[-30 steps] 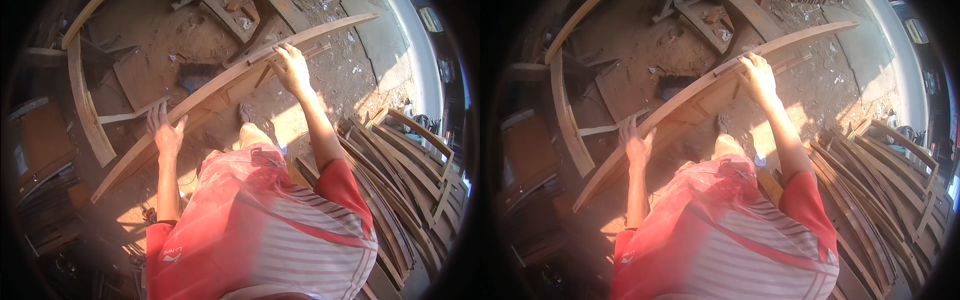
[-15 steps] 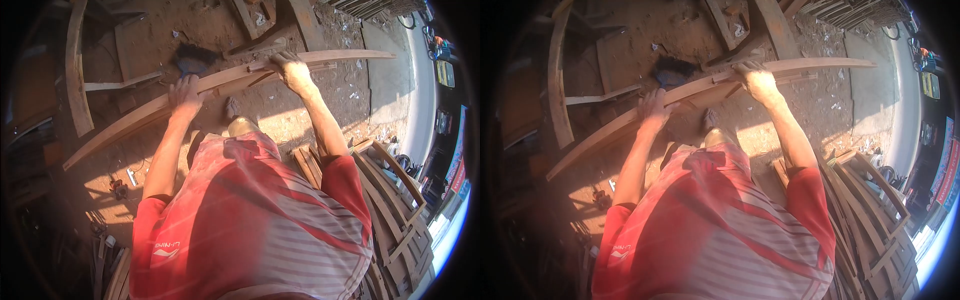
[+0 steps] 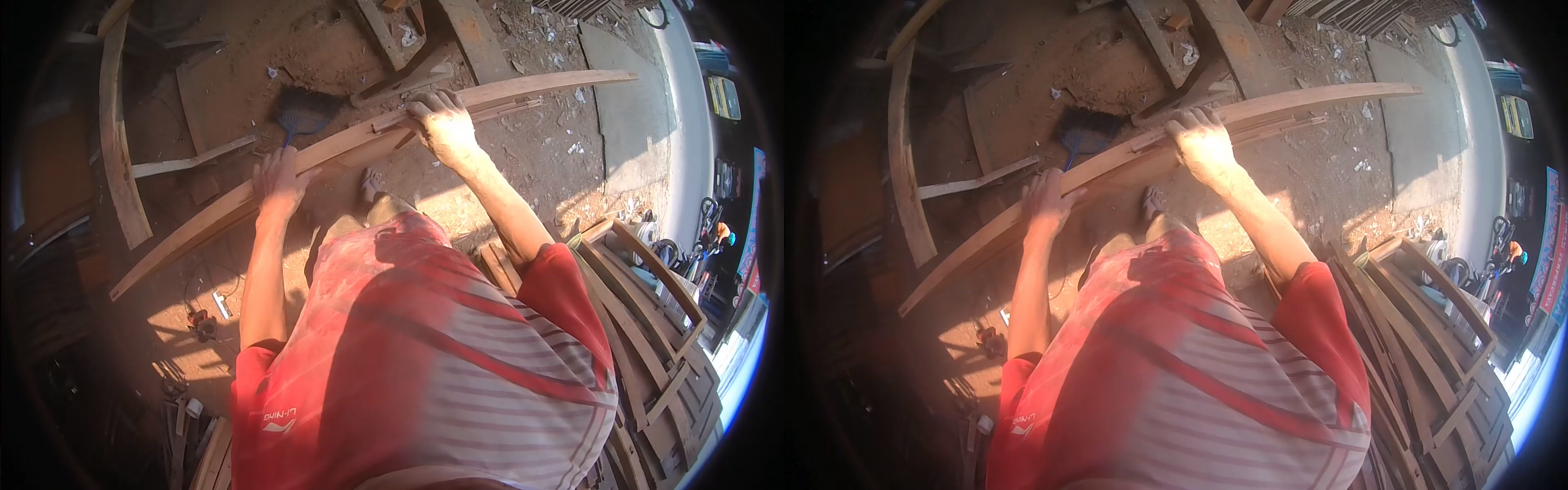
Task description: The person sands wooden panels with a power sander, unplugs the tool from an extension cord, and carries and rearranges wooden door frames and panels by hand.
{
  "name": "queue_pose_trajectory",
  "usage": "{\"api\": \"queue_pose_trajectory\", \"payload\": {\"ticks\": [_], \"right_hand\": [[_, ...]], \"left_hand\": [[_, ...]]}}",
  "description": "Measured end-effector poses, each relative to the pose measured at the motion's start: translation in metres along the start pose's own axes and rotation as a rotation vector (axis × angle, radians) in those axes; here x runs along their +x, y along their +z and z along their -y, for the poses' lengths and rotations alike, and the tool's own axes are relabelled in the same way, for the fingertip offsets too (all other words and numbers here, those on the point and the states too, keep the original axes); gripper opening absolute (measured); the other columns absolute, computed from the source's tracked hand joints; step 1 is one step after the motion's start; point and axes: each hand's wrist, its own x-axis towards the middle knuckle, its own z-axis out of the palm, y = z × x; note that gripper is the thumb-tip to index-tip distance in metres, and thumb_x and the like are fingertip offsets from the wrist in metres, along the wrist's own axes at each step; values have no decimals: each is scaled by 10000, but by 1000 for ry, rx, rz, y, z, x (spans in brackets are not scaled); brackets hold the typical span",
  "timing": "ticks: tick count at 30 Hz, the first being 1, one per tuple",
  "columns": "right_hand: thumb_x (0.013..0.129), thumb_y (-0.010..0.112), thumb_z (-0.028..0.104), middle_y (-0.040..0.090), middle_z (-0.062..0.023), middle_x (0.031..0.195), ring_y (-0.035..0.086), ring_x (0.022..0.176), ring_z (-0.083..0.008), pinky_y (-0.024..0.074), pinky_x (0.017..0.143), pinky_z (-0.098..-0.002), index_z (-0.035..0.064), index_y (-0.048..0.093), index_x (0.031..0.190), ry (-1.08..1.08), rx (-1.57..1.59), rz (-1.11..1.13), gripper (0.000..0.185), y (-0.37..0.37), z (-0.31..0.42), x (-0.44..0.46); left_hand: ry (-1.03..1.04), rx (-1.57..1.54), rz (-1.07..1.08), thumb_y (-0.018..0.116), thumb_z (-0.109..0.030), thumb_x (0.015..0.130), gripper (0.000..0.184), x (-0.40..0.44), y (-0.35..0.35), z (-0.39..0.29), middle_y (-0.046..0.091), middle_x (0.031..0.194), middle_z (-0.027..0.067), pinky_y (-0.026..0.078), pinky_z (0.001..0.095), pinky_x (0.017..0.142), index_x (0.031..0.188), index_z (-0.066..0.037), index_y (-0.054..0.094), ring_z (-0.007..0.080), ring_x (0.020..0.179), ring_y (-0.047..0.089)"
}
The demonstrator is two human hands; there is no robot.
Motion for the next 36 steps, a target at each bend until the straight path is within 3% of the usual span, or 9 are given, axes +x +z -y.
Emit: {"api": "queue_pose_trajectory", "payload": {"ticks": [10, 13, 15, 20, 23, 28, 31, 32, 36], "right_hand": [[839, 749, 139, 570, -180, 1367, 529, 1319, -382, 436, 1119, -477, 30, 604, 1304, 87, 145, -170, 499, 21, 33, -20], [903, 721, 161, 558, -175, 1414, 532, 1320, -378, 436, 1108, -467, 65, 587, 1377, 227, 166, -204, 502, 8, 27, -22], [907, 710, 172, 583, -177, 1371, 564, 1261, -381, 462, 1066, -465, 59, 582, 1353, 347, 168, -310, 478, -4, 14, -23], [972, 715, 229, 665, -149, 1051, 678, 959, -341, 537, 834, -416, 26, 635, 1095, 552, 225, -458, 250, -8, -28, -49], [957, 722, 214, 679, -170, 943, 687, 918, -334, 522, 834, -400, 17, 631, 1079, 834, 313, -169, 249, -3, -11, -63], [940, 704, 226, 728, -219, 919, 714, 865, -385, 548, 813, -422, -1, 631, 1245, 501, 353, 408, 387, 82, 31, -109], [937, 717, 256, 744, -194, 874, 722, 797, -305, 560, 758, -405, -35, 650, 1181, 332, 453, 621, 385, 142, 56, -156], [944, 723, 203, 720, -152, 828, 690, 768, -207, 558, 720, -367, -56, 652, 1098, 428, 514, 721, 311, 170, 56, -172], [942, 703, 154, 682, -110, 817, 663, 690, -187, 554, 630, -322, -74, 636, 980, 732, 727, 892, 241, 202, 95, -202]], "left_hand": [[-78, 6, 81, 765, -488, 854, 576, 1, -4, -7, 639, 1278, 127, 398, 509, 1036, 1237, -83, 618, 344, 1248, 549], [56, -98, -203, 781, -433, 858, 600, -13, -3, -2, 616, 1351, 116, 362, 493, 1098, 1310, -79, 607, 333, 1296, 521], [165, -207, -475, 799, -369, 864, 589, -29, -15, -8, 636, 1328, 153, 396, 478, 1087, 1334, -64, 619, 356, 1280, 545], [-111, -581, -338, 769, -322, 908, 503, -106, 16, 24, 687, 1205, 195, 477, 451, 1016, 1302, -36, 643, 362, 1177, 632], [-430, -775, -15, 672, -381, 972, 504, -174, 75, 64, 712, 1178, 224, 508, 436, 977, 1301, -1, 636, 357, 1127, 676], [-874, -820, 212, 651, -349, 1003, 410, -381, 234, 142, 731, 1053, 163, 529, 394, 849, 1196, 13, 666, 261, 958, 684], [-1036, -697, 115, 670, -312, 1001, 318, -492, 271, 137, 727, 973, 115, 532, 397, 809, 1084, -6, 689, 242, 899, 672], [-1458, -1101, 100, 671, -300, 1007, 281, -509, 254, 125, 719, 943, 100, 532, 392, 782, 1033, -21, 688, 226, 861, 663], [-1581, -1303, -224, 677, -315, 1010, 299, -575, 291, 116, 665, 804, 37, 496, 304, 669, 897, -41, 641, 120, 699, 590]]}}
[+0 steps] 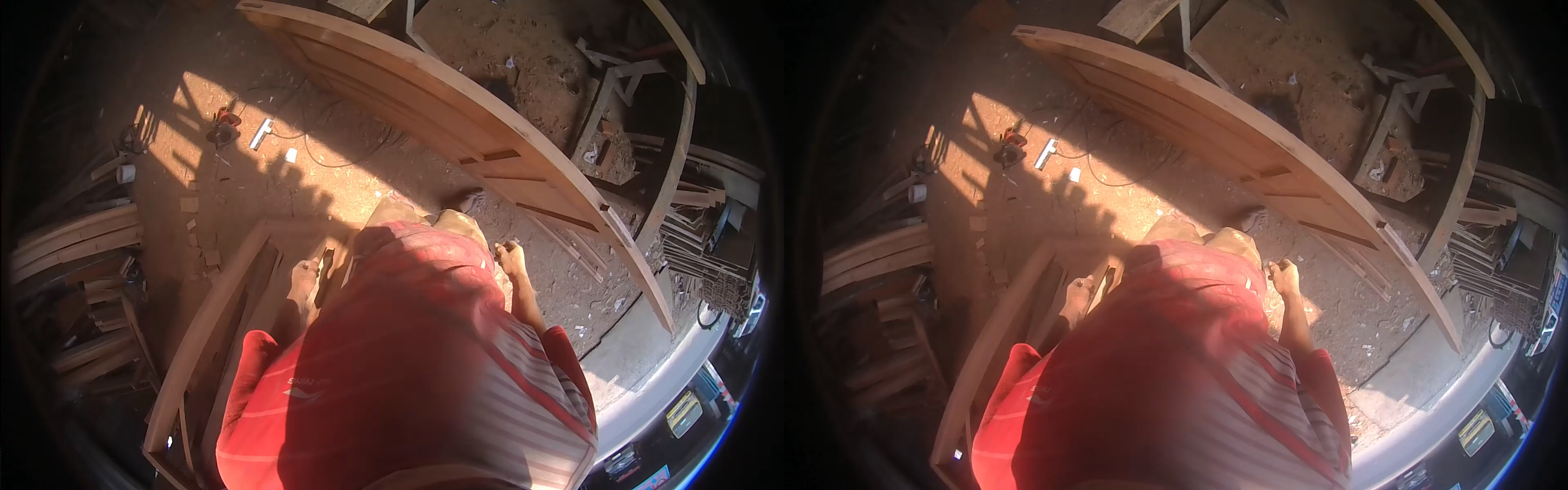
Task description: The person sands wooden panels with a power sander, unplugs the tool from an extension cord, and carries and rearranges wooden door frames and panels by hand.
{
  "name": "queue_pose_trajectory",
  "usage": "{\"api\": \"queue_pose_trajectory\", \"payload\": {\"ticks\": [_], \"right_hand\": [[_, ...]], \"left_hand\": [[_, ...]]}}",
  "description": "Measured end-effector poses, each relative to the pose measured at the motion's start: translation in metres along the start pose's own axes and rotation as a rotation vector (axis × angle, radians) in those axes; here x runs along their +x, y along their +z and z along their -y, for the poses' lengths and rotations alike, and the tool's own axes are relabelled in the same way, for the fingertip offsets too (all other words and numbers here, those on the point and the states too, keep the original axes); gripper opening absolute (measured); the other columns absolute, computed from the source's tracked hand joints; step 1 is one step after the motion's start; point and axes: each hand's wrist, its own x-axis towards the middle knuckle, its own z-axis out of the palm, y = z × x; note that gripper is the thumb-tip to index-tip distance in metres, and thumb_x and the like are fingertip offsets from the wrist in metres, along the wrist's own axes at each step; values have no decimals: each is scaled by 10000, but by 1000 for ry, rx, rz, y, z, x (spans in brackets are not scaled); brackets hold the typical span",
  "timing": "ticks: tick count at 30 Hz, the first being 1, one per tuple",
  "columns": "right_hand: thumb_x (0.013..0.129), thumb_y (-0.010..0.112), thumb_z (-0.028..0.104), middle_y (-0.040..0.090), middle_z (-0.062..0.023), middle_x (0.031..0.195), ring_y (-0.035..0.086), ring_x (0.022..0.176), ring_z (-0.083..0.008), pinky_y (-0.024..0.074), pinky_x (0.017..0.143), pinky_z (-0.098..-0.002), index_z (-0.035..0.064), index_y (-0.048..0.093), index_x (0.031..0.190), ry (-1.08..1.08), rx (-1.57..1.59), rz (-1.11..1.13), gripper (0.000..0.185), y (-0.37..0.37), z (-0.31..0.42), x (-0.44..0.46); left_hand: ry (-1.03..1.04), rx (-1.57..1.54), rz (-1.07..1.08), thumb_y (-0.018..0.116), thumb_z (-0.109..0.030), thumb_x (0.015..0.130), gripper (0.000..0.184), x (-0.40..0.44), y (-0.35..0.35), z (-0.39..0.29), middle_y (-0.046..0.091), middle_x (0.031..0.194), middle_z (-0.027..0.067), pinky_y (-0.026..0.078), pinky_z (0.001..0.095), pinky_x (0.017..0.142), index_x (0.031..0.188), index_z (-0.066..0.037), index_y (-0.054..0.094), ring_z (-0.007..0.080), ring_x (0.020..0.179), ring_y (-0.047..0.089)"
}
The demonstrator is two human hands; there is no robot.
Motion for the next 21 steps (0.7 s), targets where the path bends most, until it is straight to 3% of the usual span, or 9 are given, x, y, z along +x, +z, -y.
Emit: {"api": "queue_pose_trajectory", "payload": {"ticks": [4, 6, 11, 13, 16, 19, 21], "right_hand": [[944, 677, 146, 738, -170, 919, 680, 703, -203, 569, 649, -358, -117, 667, 1085, 76, -173, 49, 299, 38, 11, 23], [947, 666, 149, 754, -182, 940, 680, 698, -203, 559, 647, -367, -114, 679, 1122, -159, -489, 9, 316, 56, 36, 31], [958, 701, 192, 740, -134, 838, 678, 715, -185, 536, 646, -342, -73, 690, 1069, -231, -359, 110, 288, 117, 140, 68], [961, 708, 205, 738, -133, 837, 682, 715, -183, 540, 652, -340, -74, 686, 1063, -284, -345, 166, 297, 141, 177, 87], [966, 711, 215, 749, -154, 888, 722, 731, -212, 557, 688, -351, -87, 671, 1128, -266, -407, 159, 345, 172, 241, 103], [970, 707, 233, 751, -160, 880, 728, 723, -226, 557, 686, -373, -75, 690, 1112, -217, -474, 192, 340, 204, 282, 130], [985, 684, 296, 744, -165, 811, 732, 709, -253, 552, 678, -395, -53, 718, 1040, -280, -562, 196, 355, 225, 292, 151]], "left_hand": [[17, -196, 117, 670, -324, 1009, 281, 3, -11, -15, 663, 858, 26, 499, 304, 706, 950, -49, 653, 124, 763, 599], [75, -257, 181, 667, -314, 1002, 262, 13, -19, -22, 662, 865, 22, 498, 303, 714, 970, -54, 659, 122, 778, 599], [249, -461, 225, 660, -289, 986, 225, 59, -32, -34, 659, 881, 14, 495, 299, 735, 1021, -67, 674, 116, 818, 600], [275, -447, 172, 657, -279, 980, 217, 64, -47, -52, 658, 888, 11, 494, 298, 744, 1041, -72, 680, 113, 834, 600], [262, -217, 19, 581, -361, 1008, 370, 50, -79, -112, 652, 872, 76, 478, 358, 739, 996, -1, 665, 175, 807, 603], [349, -34, -56, 570, -314, 1006, 334, 98, -103, -117, 667, 972, 91, 477, 379, 757, 1041, 8, 656, 187, 840, 622], [354, -96, -20, 574, -307, 1012, 328, 136, -129, -106, 673, 1007, 85, 484, 366, 746, 1064, 7, 657, 179, 846, 628]]}}
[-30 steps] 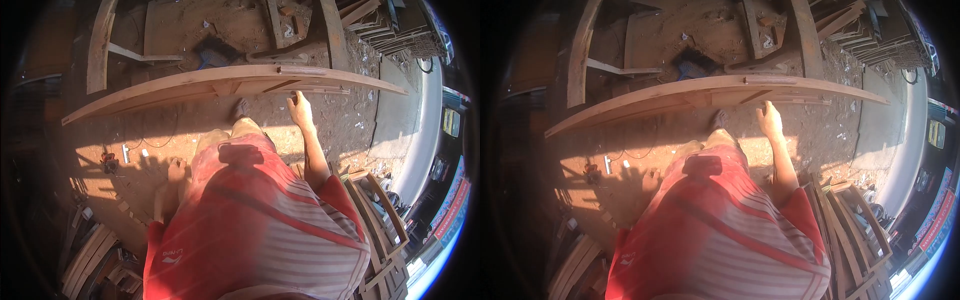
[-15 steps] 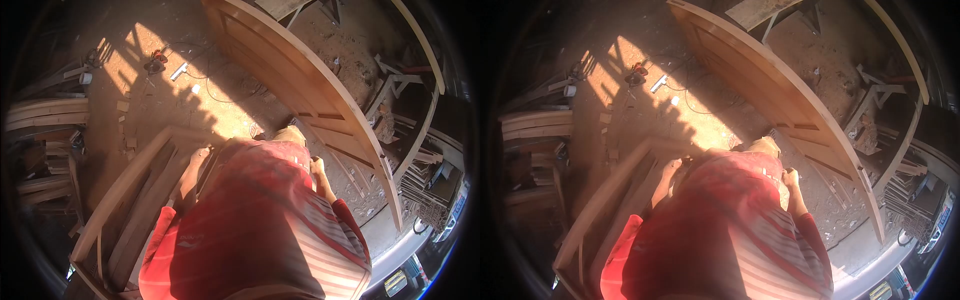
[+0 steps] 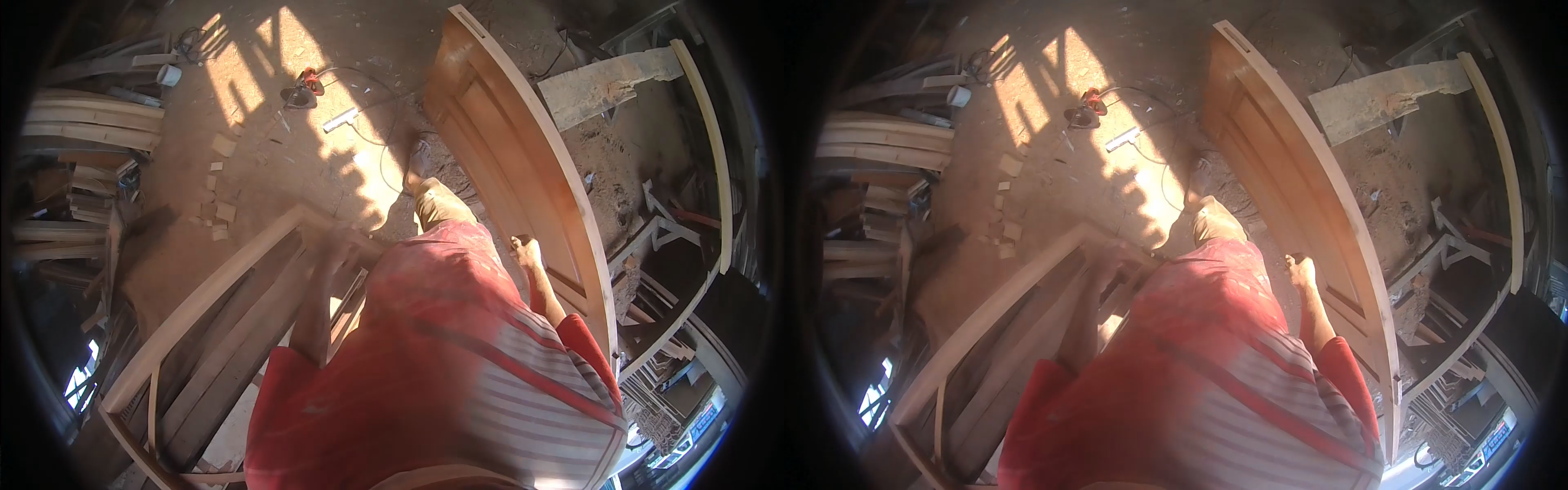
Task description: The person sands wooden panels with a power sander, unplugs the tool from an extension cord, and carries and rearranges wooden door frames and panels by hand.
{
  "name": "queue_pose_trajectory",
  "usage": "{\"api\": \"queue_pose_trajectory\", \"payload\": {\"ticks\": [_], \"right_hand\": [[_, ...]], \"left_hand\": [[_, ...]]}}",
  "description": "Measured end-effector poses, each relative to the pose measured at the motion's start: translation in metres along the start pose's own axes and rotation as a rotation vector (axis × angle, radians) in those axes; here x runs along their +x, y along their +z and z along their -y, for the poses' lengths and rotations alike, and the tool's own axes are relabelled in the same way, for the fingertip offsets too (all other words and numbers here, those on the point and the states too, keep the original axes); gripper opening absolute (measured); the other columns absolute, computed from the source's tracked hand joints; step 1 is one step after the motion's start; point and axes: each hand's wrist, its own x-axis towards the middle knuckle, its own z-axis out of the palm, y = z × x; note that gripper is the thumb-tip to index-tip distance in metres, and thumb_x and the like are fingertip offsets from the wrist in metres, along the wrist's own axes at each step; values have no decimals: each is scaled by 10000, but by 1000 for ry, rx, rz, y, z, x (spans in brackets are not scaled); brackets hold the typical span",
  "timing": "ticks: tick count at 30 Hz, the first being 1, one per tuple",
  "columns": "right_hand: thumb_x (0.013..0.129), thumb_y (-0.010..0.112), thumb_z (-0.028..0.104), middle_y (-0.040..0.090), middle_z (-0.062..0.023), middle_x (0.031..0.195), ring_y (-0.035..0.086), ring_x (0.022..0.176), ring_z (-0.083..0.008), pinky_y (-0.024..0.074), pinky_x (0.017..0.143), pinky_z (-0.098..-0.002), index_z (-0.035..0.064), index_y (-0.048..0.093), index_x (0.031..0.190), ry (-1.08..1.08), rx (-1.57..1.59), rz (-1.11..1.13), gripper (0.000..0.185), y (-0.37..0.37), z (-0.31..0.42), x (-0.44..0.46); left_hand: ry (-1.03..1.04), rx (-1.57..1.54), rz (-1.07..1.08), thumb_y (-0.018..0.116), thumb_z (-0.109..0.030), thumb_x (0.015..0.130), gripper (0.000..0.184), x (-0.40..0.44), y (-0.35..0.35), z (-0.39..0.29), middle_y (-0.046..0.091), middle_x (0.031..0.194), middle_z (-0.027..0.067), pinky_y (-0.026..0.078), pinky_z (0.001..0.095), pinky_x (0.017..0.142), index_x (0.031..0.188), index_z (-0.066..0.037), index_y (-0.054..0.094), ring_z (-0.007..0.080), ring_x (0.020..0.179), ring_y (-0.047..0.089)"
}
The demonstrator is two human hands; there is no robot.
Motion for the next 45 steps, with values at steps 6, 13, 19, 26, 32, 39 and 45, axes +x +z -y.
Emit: {"api": "queue_pose_trajectory", "payload": {"ticks": [6, 13, 19, 26, 32, 39, 45], "right_hand": [[983, 609, 388, 733, -208, 818, 732, 768, -348, 559, 709, -451, 28, 743, 955, 45, -231, 98, 385, 49, 62, 72], [966, 612, 403, 729, -245, 892, 727, 842, -392, 561, 747, -488, 19, 737, 949, -129, -473, 152, 404, 49, 203, 97], [922, 577, 357, 706, -298, 1006, 685, 992, -480, 550, 851, -543, 2, 748, 956, 10, -490, 145, 395, 101, 185, 166], [942, 585, 351, 724, -253, 846, 730, 844, -408, 598, 737, -470, 21, 772, 888, 125, -491, 4, 383, 175, 300, 208], [906, 637, 336, 737, -215, 853, 737, 859, -368, 595, 754, -445, 8, 770, 906, 366, 134, -119, 353, 206, 469, 224], [912, 644, 364, 739, -192, 831, 737, 817, -326, 586, 730, -427, -6, 760, 922, 448, 348, -183, 388, 205, 567, 294], [916, 650, 389, 742, -173, 812, 738, 781, -290, 578, 710, -412, -18, 752, 935, 476, 409, -183, 420, 158, 608, 388]], "left_hand": [[-435, -517, -78, 595, -249, 1033, 360, 53, -67, 34, 681, 1050, 98, 527, 295, 722, 1282, 11, 596, 143, 901, 657], [-500, -434, -80, 647, -282, 1009, 349, 144, -116, 8, 651, 921, 67, 493, 287, 634, 1193, 11, 601, 137, 782, 621], [-277, -290, 93, 640, -285, 1010, 300, 329, -163, -109, 627, 871, 49, 471, 284, 599, 1109, -4, 605, 130, 729, 586], [-25, -130, 220, 631, -288, 1012, 268, 545, -258, -218, 599, 812, 28, 445, 281, 557, 1011, -21, 610, 121, 666, 545], [154, -200, -7, 624, -291, 1013, 269, 670, -447, -259, 575, 761, 10, 422, 277, 521, 928, -35, 614, 114, 613, 511], [-13, -203, 88, 538, -156, 1009, 333, 830, -464, -398, 454, 592, -23, 287, 282, 420, 684, -124, 469, 83, 462, 394], [268, 138, 392, 647, -210, 954, 187, 937, -340, -483, 673, 825, 45, 488, 286, 563, 950, -29, 692, 151, 686, 636]]}}
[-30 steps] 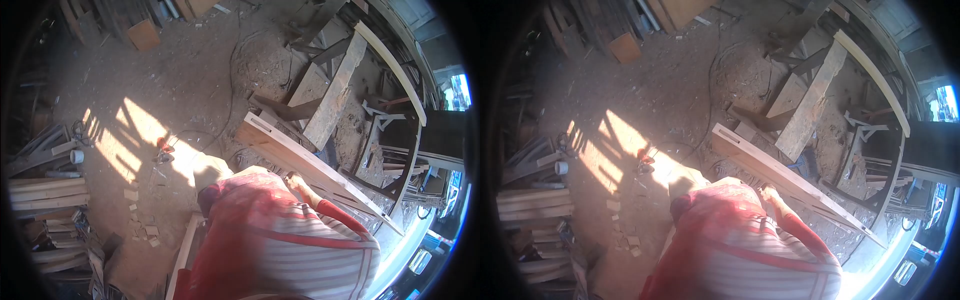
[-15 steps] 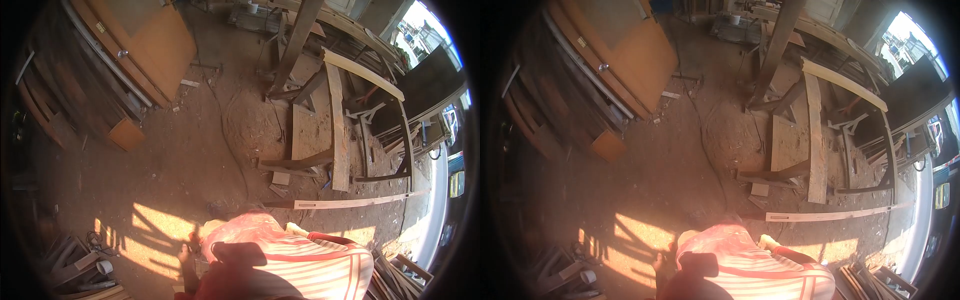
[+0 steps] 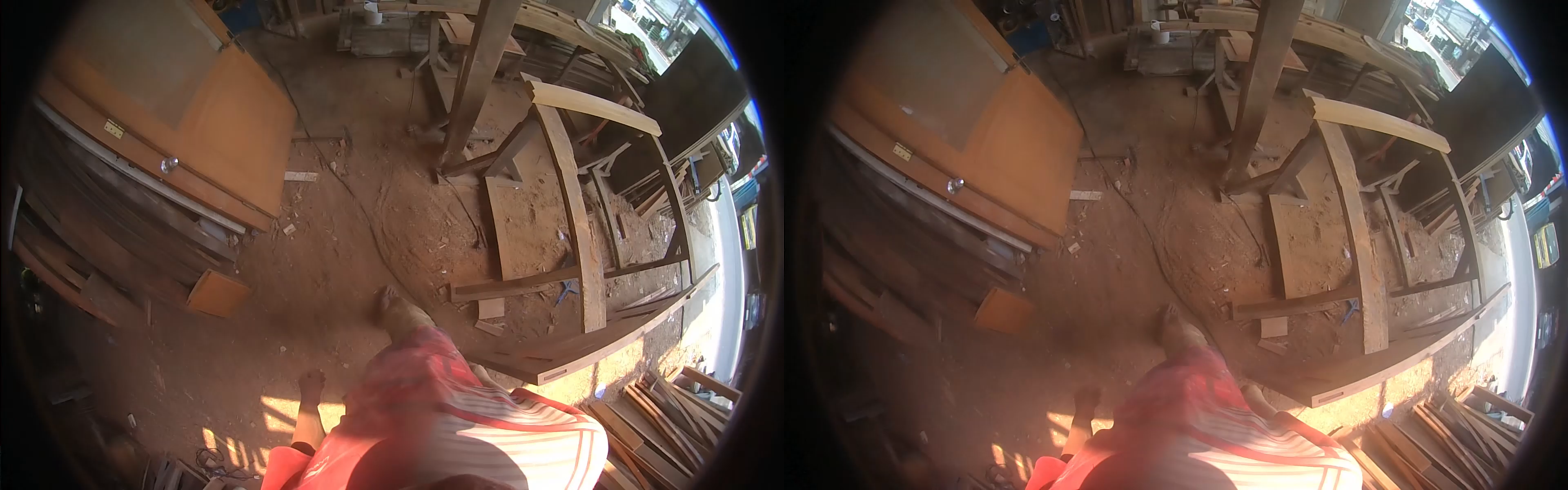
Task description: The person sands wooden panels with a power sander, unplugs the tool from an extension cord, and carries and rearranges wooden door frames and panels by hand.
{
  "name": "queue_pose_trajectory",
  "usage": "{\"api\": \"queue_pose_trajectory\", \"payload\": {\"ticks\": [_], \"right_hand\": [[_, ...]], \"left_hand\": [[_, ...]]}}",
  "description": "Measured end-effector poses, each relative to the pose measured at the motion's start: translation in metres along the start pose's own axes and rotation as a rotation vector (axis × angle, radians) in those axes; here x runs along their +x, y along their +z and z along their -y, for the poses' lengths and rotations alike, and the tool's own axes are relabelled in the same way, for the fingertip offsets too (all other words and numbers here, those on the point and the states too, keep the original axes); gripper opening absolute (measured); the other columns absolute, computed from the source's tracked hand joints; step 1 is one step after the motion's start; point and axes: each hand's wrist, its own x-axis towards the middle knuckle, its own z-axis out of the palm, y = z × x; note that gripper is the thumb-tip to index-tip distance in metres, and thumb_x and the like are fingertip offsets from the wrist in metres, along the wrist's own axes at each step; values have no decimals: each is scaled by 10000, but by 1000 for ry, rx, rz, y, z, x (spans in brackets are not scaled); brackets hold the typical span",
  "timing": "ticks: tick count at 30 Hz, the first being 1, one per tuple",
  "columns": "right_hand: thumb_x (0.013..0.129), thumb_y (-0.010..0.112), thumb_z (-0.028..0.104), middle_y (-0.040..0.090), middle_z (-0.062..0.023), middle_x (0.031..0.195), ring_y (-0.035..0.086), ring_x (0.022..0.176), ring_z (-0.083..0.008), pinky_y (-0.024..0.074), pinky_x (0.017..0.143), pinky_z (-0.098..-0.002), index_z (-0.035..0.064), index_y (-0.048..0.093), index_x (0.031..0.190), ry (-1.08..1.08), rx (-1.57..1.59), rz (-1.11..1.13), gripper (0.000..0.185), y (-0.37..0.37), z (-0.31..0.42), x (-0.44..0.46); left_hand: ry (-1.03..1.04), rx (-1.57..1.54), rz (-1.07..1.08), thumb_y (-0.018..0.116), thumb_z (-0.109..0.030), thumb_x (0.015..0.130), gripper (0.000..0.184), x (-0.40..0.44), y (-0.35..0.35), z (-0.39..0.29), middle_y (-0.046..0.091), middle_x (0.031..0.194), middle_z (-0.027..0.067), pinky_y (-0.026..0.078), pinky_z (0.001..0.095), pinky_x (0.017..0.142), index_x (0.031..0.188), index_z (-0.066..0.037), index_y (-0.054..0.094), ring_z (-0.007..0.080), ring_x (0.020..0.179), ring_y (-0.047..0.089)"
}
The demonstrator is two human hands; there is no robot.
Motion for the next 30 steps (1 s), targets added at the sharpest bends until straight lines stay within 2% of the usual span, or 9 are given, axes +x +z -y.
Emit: {"api": "queue_pose_trajectory", "payload": {"ticks": [2, 6, 8, 16, 20, 22, 26, 28, 30], "right_hand": [[918, 652, 397, 743, -166, 806, 738, 769, -279, 575, 703, -406, -22, 749, 939, -2, 18, -20, 430, -20, 38, 26], [921, 655, 413, 744, -153, 793, 738, 744, -255, 570, 690, -396, -29, 744, 948, -55, 78, -141, 452, -84, 116, 78], [923, 657, 422, 745, -146, 787, 738, 732, -243, 567, 683, -391, -33, 741, 952, -63, 168, -268, 464, -122, 160, 96], [970, 657, 337, 760, -196, 986, 749, 852, -260, 580, 808, -394, -38, 685, 1157, -58, 596, -708, 420, -243, 321, 67], [978, 666, 315, 756, -175, 952, 742, 839, -239, 575, 781, -383, -47, 690, 1122, 147, 840, -908, 391, -165, 317, 68], [976, 668, 311, 754, -168, 909, 743, 809, -237, 575, 763, -384, -46, 699, 1094, 424, 913, -874, 377, -80, 301, 70], [946, 665, 294, 759, -156, 803, 752, 771, -244, 584, 742, -403, -38, 737, 982, 753, 924, -655, 341, 82, 345, 26], [894, 712, 305, 752, -203, 823, 754, 868, -351, 580, 825, -462, -48, 737, 1016, 838, 1094, -500, 375, 126, 390, -6], [894, 712, 316, 746, -190, 761, 759, 813, -316, 590, 777, -430, -34, 763, 842, 914, 1146, -656, 357, 186, 423, -8]], "left_hand": [[-241, 19, 46, 644, -201, 941, 192, 32, 25, -66, 690, 863, 61, 541, 306, 628, 983, -22, 700, 177, 753, 673], [-182, 73, 190, 636, -199, 935, 212, 90, 31, -182, 696, 894, 84, 558, 316, 690, 1016, -14, 701, 199, 829, 691], [-149, -14, 110, 621, -229, 970, 261, 126, 28, -211, 698, 912, 94, 565, 322, 721, 1092, -9, 691, 225, 868, 698], [-96, 398, 554, 611, -257, 990, 263, 268, 12, -269, 685, 906, 90, 537, 310, 669, 1103, -23, 658, 206, 808, 671], [-31, 609, 799, 606, -272, 1002, 266, 345, 14, -321, 677, 902, 87, 521, 304, 640, 1109, -31, 640, 195, 773, 656], [-39, 645, 837, 603, -280, 1008, 268, 390, 11, -356, 673, 900, 86, 513, 301, 625, 1112, -35, 631, 189, 756, 648], [-105, 612, 742, 597, -296, 1019, 272, 502, 16, -432, 666, 896, 84, 497, 295, 596, 1119, -43, 612, 178, 722, 632], [-126, 582, 659, 594, -304, 1025, 274, 562, 32, -466, 662, 894, 83, 489, 291, 581, 1122, -47, 603, 173, 705, 625], [-132, 560, 591, 592, -312, 1031, 277, 614, 56, -497, 658, 892, 81, 481, 288, 566, 1125, -51, 594, 168, 688, 617]]}}
